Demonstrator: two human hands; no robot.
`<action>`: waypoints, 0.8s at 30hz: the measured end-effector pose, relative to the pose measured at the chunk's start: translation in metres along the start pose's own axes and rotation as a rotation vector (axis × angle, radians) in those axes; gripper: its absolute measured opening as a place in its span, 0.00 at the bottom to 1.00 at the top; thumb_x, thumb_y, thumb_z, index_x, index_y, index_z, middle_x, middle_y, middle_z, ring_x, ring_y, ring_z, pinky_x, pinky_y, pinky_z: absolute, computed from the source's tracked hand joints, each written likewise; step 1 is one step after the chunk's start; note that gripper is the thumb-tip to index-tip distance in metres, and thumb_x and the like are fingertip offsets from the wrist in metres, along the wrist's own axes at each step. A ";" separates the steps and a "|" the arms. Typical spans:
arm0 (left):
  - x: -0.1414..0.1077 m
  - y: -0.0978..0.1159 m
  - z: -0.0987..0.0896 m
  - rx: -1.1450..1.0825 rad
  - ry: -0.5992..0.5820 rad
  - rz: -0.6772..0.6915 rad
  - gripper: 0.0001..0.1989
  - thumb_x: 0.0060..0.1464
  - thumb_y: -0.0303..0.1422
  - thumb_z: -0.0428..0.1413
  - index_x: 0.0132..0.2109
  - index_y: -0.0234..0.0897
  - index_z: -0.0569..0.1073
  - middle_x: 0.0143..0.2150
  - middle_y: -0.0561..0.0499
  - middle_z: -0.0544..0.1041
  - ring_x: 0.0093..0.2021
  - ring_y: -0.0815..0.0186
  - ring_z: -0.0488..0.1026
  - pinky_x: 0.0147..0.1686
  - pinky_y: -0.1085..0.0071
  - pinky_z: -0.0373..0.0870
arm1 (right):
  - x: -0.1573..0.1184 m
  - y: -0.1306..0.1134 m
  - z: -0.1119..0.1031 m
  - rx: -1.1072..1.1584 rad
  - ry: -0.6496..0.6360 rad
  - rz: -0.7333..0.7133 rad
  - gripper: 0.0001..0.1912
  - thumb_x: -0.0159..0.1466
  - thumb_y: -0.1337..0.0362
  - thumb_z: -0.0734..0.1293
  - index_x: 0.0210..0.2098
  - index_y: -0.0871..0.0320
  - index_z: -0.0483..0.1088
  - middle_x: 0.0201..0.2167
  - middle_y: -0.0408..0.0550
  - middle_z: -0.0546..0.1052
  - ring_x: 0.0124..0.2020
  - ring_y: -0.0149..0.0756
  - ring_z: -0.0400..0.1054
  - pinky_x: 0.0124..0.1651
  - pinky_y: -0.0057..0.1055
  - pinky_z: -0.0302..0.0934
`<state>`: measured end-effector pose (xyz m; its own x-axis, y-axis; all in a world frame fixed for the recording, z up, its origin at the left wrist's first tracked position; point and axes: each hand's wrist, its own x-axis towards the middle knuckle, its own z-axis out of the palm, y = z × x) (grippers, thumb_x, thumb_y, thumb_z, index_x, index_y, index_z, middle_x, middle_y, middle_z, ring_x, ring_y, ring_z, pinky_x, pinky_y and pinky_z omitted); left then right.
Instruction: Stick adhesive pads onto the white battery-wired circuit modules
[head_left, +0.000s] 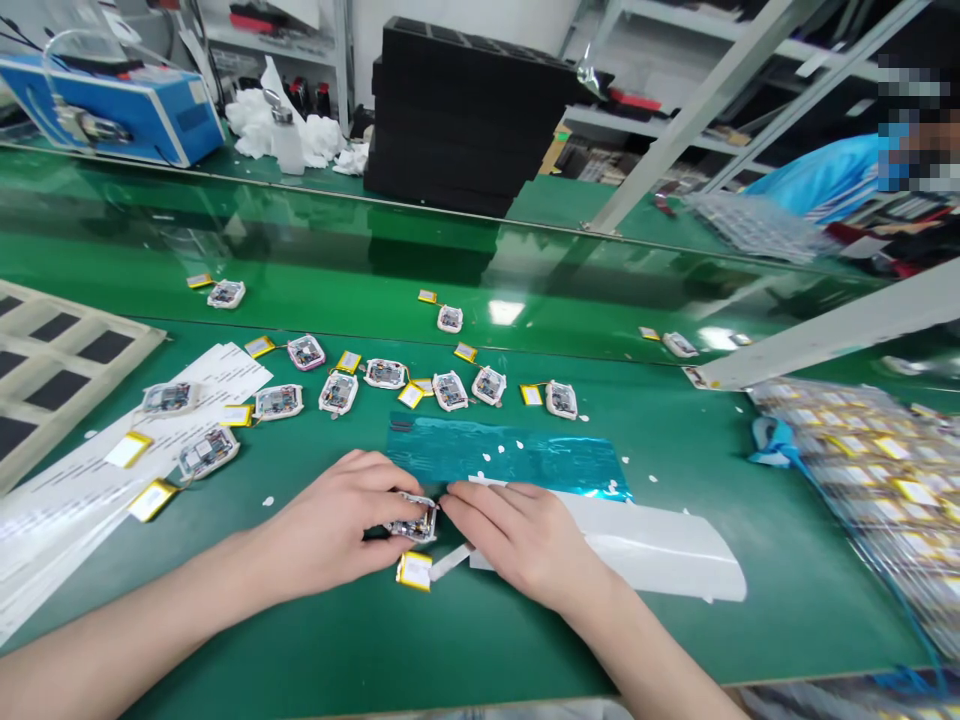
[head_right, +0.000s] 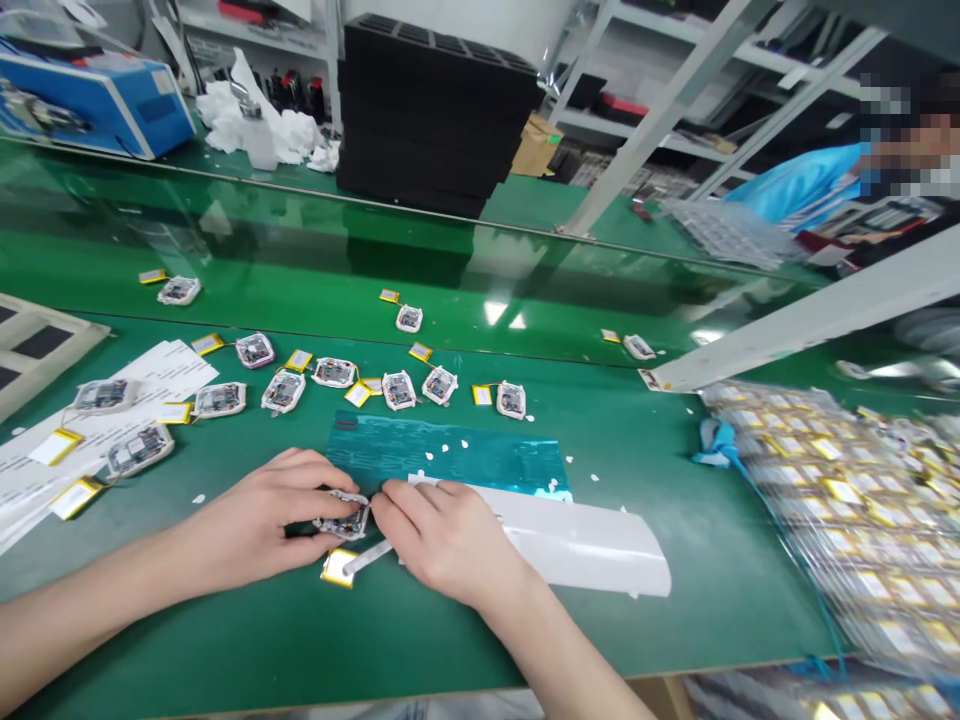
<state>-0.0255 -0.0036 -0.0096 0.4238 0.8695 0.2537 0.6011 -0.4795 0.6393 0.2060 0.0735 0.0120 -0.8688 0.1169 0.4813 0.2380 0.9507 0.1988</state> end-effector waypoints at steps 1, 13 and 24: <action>0.000 0.000 0.000 -0.002 -0.002 -0.003 0.08 0.61 0.27 0.63 0.46 0.41 0.81 0.49 0.53 0.82 0.47 0.63 0.76 0.50 0.66 0.63 | 0.001 0.000 0.000 0.006 0.008 -0.001 0.26 0.76 0.75 0.50 0.35 0.61 0.78 0.32 0.48 0.84 0.25 0.30 0.74 0.28 0.29 0.62; 0.003 0.000 0.000 -0.069 -0.002 -0.041 0.11 0.56 0.23 0.64 0.44 0.39 0.75 0.46 0.54 0.82 0.47 0.64 0.76 0.49 0.67 0.63 | -0.005 0.002 0.003 0.444 -0.020 0.255 0.15 0.74 0.71 0.58 0.46 0.58 0.77 0.38 0.48 0.85 0.34 0.31 0.79 0.31 0.25 0.67; 0.003 0.001 0.000 -0.066 -0.027 -0.141 0.11 0.55 0.25 0.63 0.43 0.40 0.70 0.44 0.53 0.80 0.45 0.62 0.75 0.46 0.66 0.65 | 0.034 0.018 -0.007 0.906 -0.507 0.794 0.12 0.64 0.63 0.68 0.24 0.59 0.73 0.20 0.38 0.70 0.23 0.27 0.59 0.27 0.26 0.51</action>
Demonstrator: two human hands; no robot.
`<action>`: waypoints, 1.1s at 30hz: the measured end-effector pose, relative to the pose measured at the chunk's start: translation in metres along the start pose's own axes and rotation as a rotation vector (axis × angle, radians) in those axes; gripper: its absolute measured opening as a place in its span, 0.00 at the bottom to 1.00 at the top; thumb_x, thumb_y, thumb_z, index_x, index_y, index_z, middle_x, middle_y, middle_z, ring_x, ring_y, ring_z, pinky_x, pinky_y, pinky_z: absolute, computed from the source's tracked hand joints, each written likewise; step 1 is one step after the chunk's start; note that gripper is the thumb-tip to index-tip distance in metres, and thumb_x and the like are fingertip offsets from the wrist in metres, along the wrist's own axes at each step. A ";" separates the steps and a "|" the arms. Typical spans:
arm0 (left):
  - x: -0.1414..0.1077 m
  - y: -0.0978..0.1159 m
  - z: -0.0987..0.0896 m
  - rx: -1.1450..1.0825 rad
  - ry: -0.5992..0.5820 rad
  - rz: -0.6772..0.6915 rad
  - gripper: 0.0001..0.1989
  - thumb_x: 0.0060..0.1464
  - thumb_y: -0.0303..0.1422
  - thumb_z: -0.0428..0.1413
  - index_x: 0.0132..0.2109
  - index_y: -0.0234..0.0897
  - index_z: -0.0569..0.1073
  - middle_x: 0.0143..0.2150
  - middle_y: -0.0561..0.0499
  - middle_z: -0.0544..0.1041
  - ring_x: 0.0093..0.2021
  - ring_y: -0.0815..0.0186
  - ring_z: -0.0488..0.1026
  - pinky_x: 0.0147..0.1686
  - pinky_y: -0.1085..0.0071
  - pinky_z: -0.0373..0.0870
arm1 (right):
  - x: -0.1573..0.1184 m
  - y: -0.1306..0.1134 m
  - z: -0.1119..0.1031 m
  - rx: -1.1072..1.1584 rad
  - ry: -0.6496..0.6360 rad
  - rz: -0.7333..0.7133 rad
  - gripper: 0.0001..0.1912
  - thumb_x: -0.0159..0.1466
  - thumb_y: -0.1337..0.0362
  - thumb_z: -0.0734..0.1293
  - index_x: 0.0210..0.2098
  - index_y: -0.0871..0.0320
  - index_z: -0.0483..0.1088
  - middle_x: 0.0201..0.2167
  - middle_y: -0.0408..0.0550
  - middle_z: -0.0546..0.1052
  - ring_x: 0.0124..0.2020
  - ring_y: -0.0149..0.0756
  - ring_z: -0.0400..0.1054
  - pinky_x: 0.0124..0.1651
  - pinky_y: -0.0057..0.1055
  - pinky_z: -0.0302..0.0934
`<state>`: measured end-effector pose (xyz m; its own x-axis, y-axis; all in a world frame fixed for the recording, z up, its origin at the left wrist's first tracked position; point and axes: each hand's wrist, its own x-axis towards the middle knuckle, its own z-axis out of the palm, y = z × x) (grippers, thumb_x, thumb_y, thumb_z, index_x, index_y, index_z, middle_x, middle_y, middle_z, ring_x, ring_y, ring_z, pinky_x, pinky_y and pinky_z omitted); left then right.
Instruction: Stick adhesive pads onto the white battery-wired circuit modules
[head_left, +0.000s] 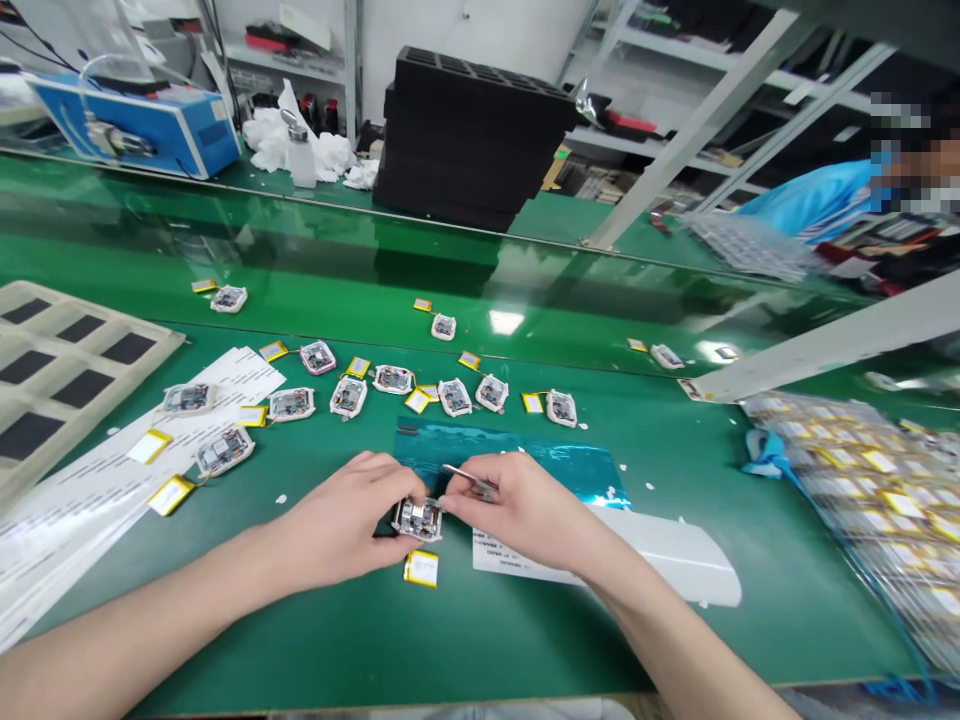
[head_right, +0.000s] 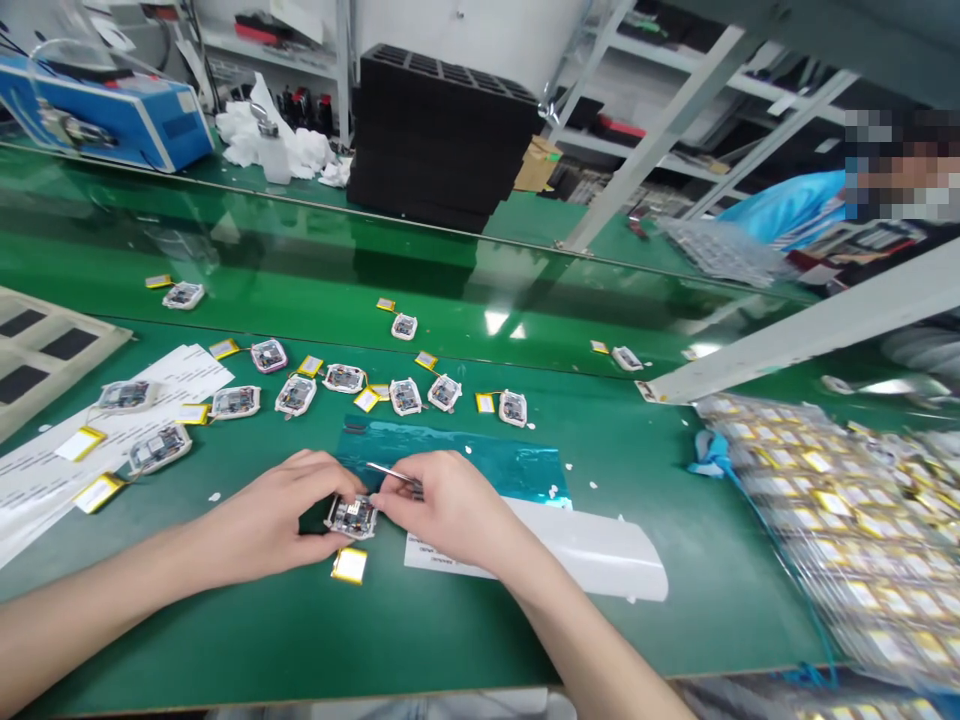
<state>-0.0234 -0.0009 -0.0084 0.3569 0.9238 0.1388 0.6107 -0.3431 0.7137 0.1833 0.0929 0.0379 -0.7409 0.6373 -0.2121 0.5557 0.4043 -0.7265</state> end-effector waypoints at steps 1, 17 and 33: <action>0.000 0.000 0.000 -0.004 -0.002 0.003 0.11 0.55 0.25 0.63 0.43 0.40 0.70 0.44 0.53 0.80 0.45 0.62 0.75 0.46 0.66 0.65 | 0.001 0.000 0.000 0.023 -0.023 0.017 0.12 0.63 0.63 0.68 0.24 0.59 0.73 0.19 0.38 0.69 0.23 0.27 0.58 0.28 0.26 0.50; 0.001 0.001 0.001 -0.009 0.005 0.028 0.10 0.55 0.24 0.61 0.41 0.41 0.69 0.42 0.54 0.80 0.45 0.62 0.74 0.47 0.66 0.65 | -0.006 0.002 0.003 0.135 -0.057 0.075 0.10 0.62 0.62 0.66 0.25 0.58 0.73 0.20 0.39 0.69 0.24 0.28 0.56 0.27 0.25 0.51; 0.002 0.002 0.001 -0.010 -0.011 0.020 0.09 0.56 0.25 0.62 0.41 0.40 0.70 0.43 0.53 0.81 0.45 0.61 0.74 0.47 0.65 0.64 | -0.006 0.000 0.002 0.205 -0.103 0.136 0.13 0.62 0.57 0.66 0.25 0.59 0.70 0.20 0.38 0.65 0.24 0.27 0.53 0.26 0.26 0.49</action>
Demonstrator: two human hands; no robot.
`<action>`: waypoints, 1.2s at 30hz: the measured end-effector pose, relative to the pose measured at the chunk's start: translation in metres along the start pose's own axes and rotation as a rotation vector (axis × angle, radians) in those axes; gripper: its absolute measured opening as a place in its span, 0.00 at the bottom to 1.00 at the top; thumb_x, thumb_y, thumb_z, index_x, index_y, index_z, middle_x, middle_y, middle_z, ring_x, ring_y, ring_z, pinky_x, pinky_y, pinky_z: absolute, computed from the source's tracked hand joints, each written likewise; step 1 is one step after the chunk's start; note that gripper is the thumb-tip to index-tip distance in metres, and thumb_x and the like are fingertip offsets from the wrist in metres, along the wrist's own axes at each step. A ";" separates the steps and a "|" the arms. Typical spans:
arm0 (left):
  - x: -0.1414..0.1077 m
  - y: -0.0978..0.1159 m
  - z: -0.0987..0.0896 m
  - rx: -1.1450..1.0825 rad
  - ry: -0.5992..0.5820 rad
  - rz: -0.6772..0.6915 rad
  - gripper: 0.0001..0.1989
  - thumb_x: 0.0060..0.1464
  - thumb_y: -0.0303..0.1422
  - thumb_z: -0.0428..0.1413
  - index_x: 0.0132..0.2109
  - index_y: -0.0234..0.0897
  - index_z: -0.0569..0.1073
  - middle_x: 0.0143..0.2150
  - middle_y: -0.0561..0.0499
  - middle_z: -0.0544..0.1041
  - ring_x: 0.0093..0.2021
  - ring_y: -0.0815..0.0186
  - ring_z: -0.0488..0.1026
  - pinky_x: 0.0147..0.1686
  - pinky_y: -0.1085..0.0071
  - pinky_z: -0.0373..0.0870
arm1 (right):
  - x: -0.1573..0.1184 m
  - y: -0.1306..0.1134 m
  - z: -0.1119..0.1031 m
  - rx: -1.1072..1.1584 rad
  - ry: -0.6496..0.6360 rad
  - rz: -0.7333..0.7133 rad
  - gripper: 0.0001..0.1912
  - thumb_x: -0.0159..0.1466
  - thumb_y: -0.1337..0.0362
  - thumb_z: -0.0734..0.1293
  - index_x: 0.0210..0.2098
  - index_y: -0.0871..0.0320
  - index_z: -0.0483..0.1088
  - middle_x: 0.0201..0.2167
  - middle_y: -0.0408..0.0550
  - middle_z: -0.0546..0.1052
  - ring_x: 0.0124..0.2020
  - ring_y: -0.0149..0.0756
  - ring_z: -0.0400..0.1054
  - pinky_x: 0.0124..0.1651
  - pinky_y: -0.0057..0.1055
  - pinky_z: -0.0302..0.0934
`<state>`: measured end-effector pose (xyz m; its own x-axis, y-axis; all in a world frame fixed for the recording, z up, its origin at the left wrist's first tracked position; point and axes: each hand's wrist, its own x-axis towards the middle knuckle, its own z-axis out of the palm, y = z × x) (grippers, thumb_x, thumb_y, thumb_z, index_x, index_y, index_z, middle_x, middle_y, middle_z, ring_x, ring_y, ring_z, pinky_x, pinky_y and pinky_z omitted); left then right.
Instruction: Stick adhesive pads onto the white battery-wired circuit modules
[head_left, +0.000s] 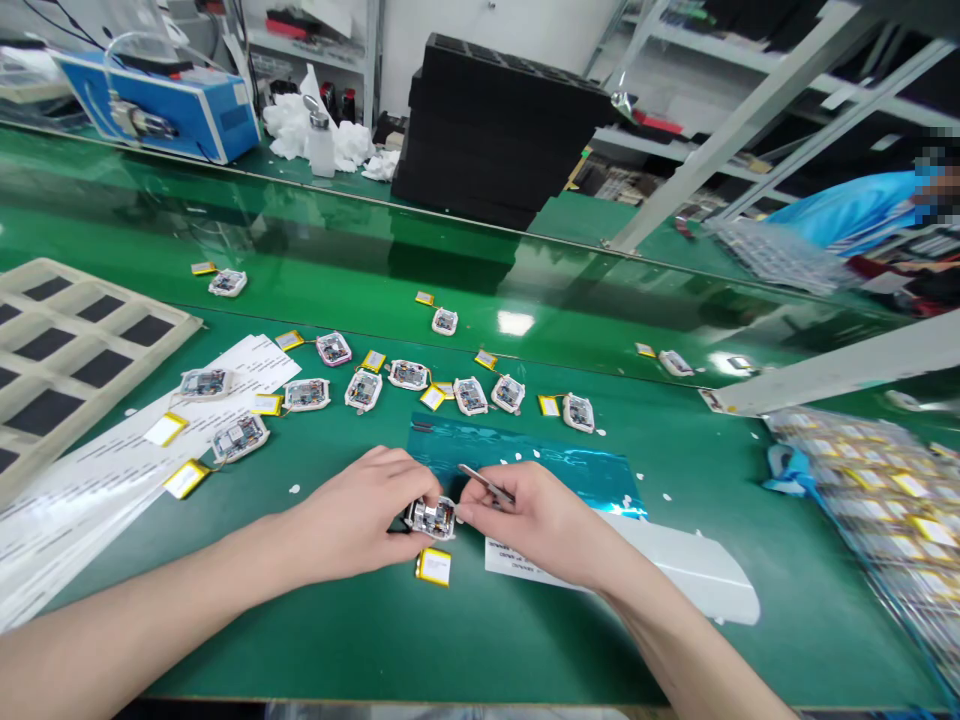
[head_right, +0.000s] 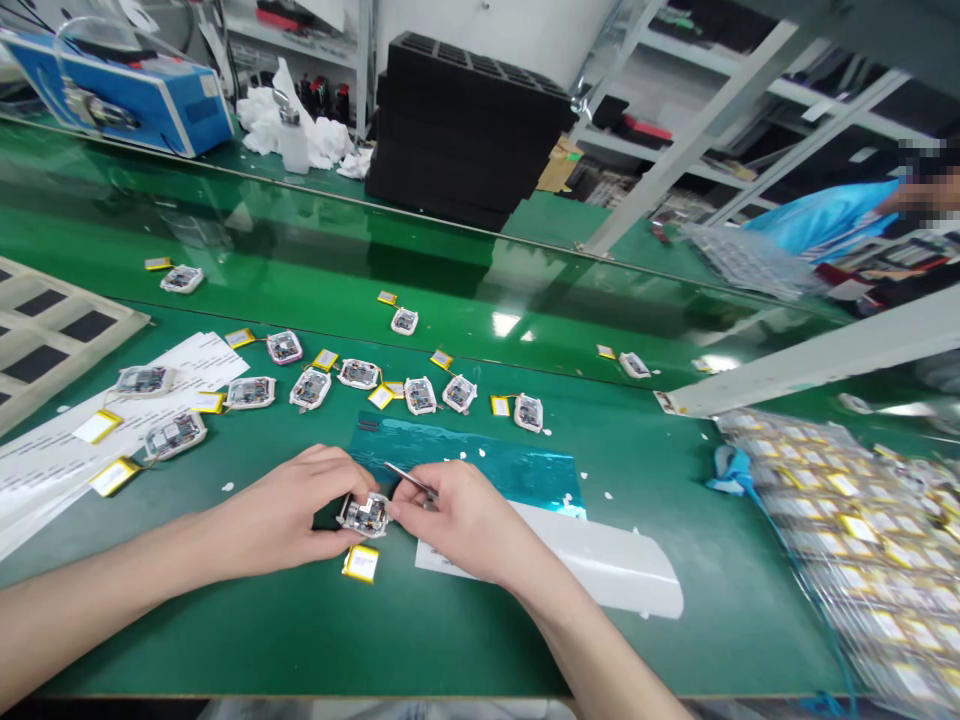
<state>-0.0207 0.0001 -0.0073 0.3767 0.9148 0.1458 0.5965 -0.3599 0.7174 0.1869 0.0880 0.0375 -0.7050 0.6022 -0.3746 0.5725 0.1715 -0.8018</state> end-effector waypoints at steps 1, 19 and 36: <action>0.000 0.000 0.000 0.001 0.000 0.002 0.09 0.56 0.25 0.62 0.41 0.40 0.70 0.43 0.53 0.81 0.45 0.61 0.75 0.47 0.65 0.64 | 0.000 0.000 0.000 0.003 -0.006 0.001 0.13 0.61 0.58 0.66 0.25 0.59 0.70 0.20 0.38 0.65 0.24 0.27 0.52 0.26 0.26 0.49; 0.001 0.000 0.000 0.004 0.005 0.006 0.07 0.58 0.27 0.61 0.40 0.40 0.70 0.42 0.52 0.81 0.45 0.61 0.75 0.47 0.65 0.65 | -0.003 -0.002 0.005 0.020 -0.001 0.055 0.15 0.59 0.54 0.66 0.23 0.57 0.67 0.19 0.36 0.60 0.23 0.27 0.50 0.25 0.26 0.46; 0.002 0.000 0.002 0.033 0.015 -0.026 0.11 0.57 0.30 0.64 0.42 0.41 0.69 0.40 0.53 0.79 0.43 0.60 0.76 0.46 0.65 0.66 | -0.002 0.025 0.019 -0.496 0.329 -0.579 0.12 0.74 0.67 0.61 0.36 0.56 0.75 0.31 0.44 0.79 0.28 0.30 0.72 0.31 0.24 0.62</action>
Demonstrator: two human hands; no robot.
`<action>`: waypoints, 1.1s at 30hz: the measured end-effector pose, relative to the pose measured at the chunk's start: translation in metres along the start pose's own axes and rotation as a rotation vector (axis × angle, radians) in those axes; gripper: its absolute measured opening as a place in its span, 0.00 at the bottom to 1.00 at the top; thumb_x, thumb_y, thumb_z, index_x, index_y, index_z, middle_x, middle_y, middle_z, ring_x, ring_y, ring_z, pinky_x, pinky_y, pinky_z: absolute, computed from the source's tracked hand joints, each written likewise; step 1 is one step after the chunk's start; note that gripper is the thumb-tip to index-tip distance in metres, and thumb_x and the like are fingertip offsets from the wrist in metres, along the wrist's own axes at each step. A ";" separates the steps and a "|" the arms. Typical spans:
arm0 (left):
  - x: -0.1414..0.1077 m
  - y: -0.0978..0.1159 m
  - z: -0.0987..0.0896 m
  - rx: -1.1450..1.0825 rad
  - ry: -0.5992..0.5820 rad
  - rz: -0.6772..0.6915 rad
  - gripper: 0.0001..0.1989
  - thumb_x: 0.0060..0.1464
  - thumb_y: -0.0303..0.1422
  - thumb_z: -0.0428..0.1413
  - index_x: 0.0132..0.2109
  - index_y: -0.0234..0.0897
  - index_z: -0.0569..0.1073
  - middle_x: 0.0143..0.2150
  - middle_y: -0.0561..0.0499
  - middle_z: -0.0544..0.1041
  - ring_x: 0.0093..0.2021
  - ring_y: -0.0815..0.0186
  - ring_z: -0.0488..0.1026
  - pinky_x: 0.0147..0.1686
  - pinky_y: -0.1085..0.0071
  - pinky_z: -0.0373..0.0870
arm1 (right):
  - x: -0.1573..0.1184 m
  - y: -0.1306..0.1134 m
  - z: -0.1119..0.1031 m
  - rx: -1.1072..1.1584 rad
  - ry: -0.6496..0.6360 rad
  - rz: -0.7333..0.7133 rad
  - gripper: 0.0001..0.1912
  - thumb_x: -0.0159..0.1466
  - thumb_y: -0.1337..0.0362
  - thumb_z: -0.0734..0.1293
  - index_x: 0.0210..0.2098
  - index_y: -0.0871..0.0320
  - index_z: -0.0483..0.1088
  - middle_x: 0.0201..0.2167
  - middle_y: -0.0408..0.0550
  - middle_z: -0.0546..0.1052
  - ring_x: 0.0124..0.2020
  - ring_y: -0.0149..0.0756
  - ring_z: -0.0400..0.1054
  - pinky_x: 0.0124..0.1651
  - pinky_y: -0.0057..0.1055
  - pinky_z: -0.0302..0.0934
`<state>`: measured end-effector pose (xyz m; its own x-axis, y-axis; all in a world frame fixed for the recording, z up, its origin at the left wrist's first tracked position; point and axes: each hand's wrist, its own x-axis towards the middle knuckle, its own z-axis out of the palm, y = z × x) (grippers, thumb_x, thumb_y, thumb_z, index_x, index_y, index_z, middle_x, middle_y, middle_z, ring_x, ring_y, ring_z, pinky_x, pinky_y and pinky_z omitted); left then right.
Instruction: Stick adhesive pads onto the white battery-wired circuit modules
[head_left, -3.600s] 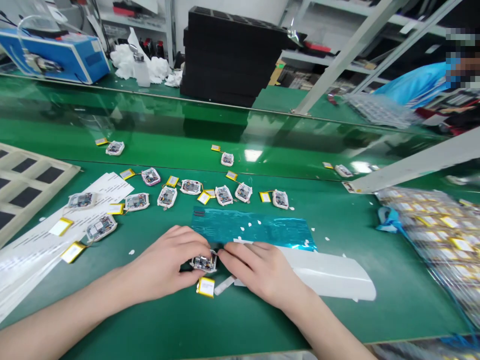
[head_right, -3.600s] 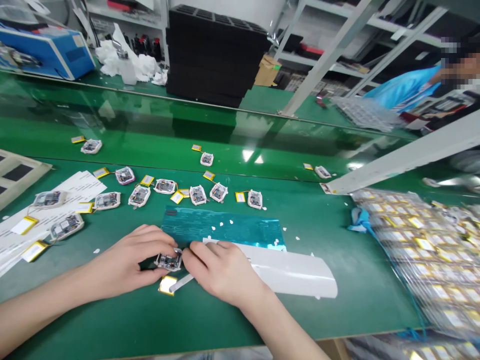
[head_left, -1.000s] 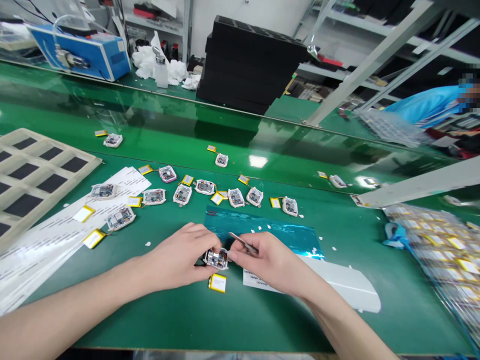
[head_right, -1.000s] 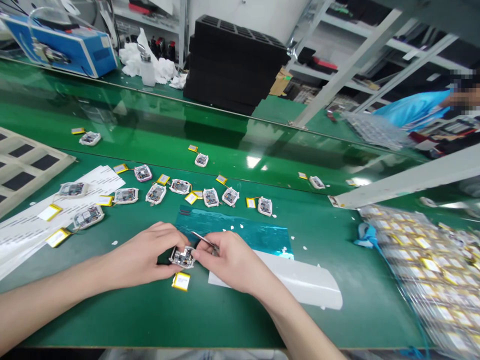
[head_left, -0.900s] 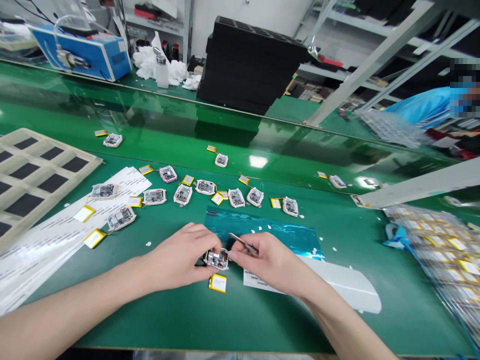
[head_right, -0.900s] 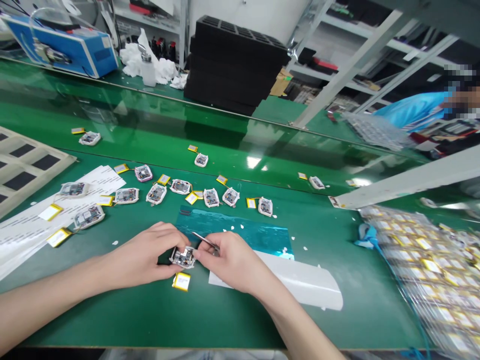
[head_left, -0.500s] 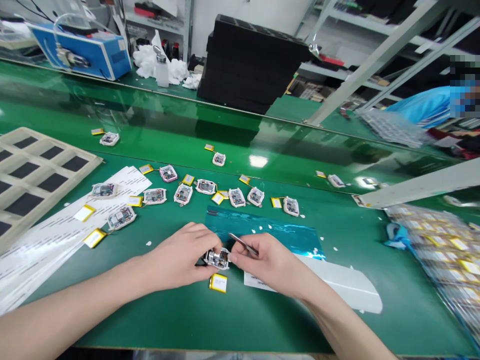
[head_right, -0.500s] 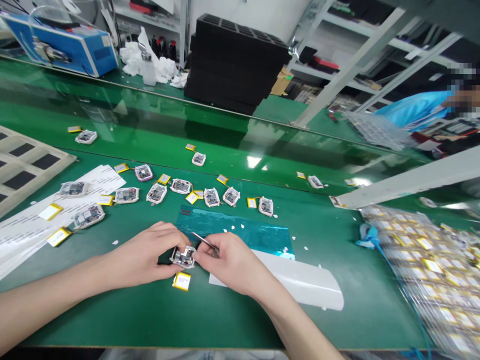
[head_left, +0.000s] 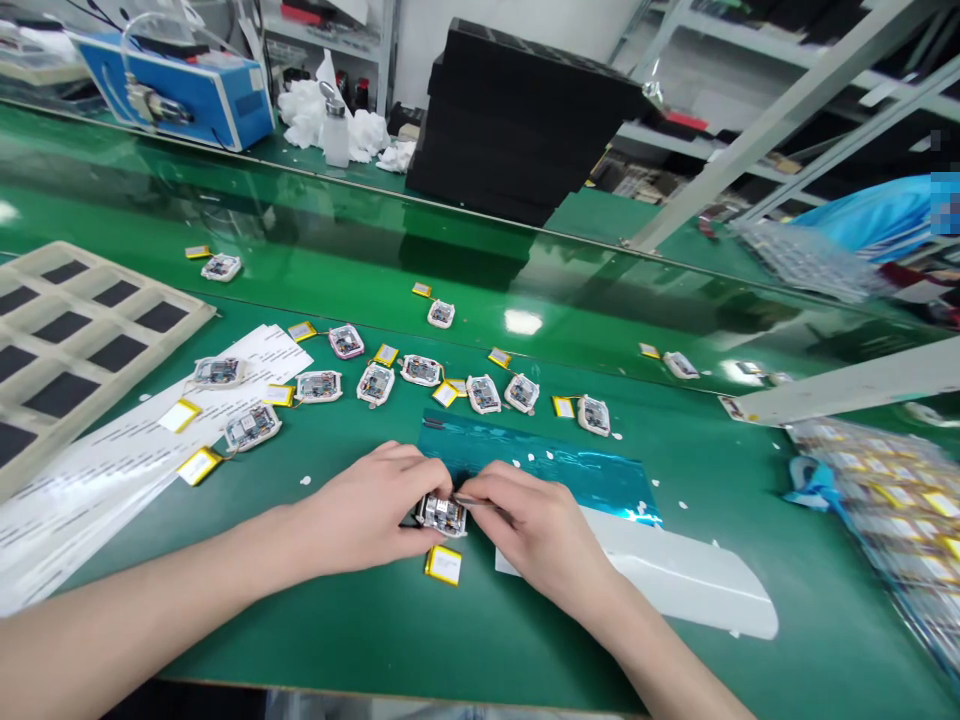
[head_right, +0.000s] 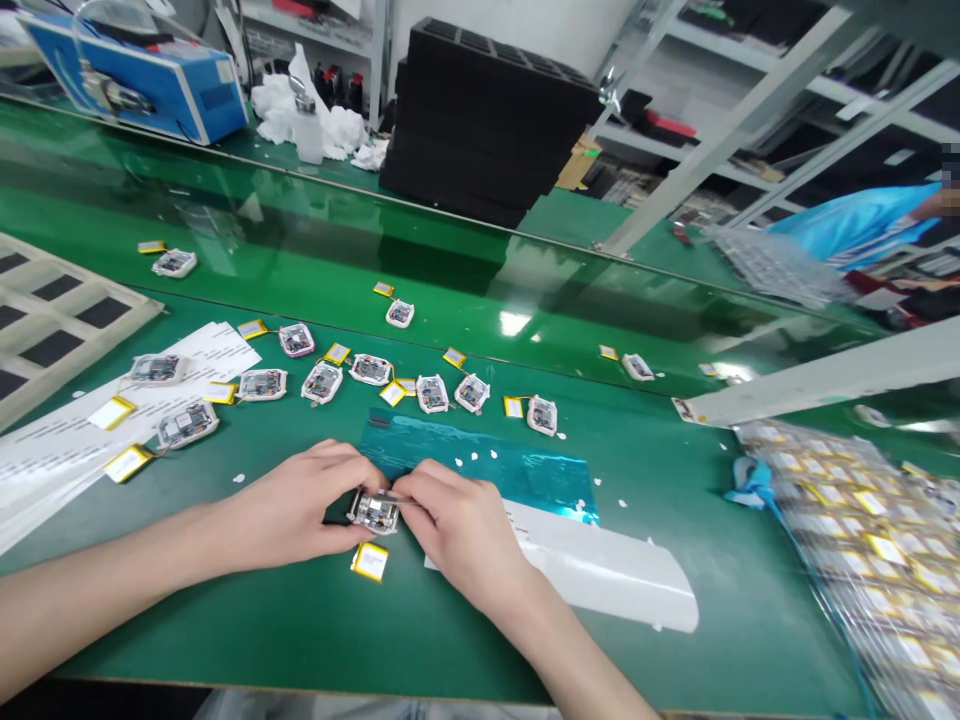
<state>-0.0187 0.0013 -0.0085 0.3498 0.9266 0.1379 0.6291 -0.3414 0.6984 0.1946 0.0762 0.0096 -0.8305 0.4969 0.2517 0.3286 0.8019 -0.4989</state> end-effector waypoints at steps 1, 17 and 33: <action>0.000 0.000 0.000 -0.003 -0.001 0.002 0.10 0.58 0.31 0.63 0.42 0.41 0.69 0.40 0.53 0.79 0.43 0.60 0.76 0.46 0.65 0.66 | -0.002 0.000 0.001 -0.030 0.015 -0.026 0.12 0.74 0.68 0.61 0.37 0.56 0.75 0.31 0.44 0.79 0.29 0.30 0.73 0.30 0.24 0.62; 0.001 0.002 0.000 -0.027 0.016 0.026 0.09 0.60 0.33 0.64 0.41 0.40 0.69 0.40 0.52 0.79 0.43 0.61 0.76 0.44 0.67 0.67 | 0.000 -0.035 0.004 -0.673 0.062 -0.208 0.17 0.66 0.80 0.58 0.29 0.58 0.71 0.22 0.44 0.72 0.22 0.34 0.65 0.25 0.33 0.50; -0.004 0.007 0.011 0.212 0.141 0.072 0.08 0.57 0.32 0.64 0.43 0.35 0.77 0.39 0.50 0.75 0.37 0.61 0.74 0.42 0.65 0.71 | 0.002 -0.016 -0.009 0.142 -0.076 0.375 0.14 0.71 0.61 0.62 0.35 0.57 0.78 0.29 0.45 0.80 0.30 0.36 0.73 0.35 0.29 0.64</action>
<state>-0.0082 -0.0067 -0.0120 0.3086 0.9064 0.2886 0.7425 -0.4192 0.5225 0.1912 0.0675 0.0256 -0.6976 0.7159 -0.0283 0.5536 0.5135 -0.6557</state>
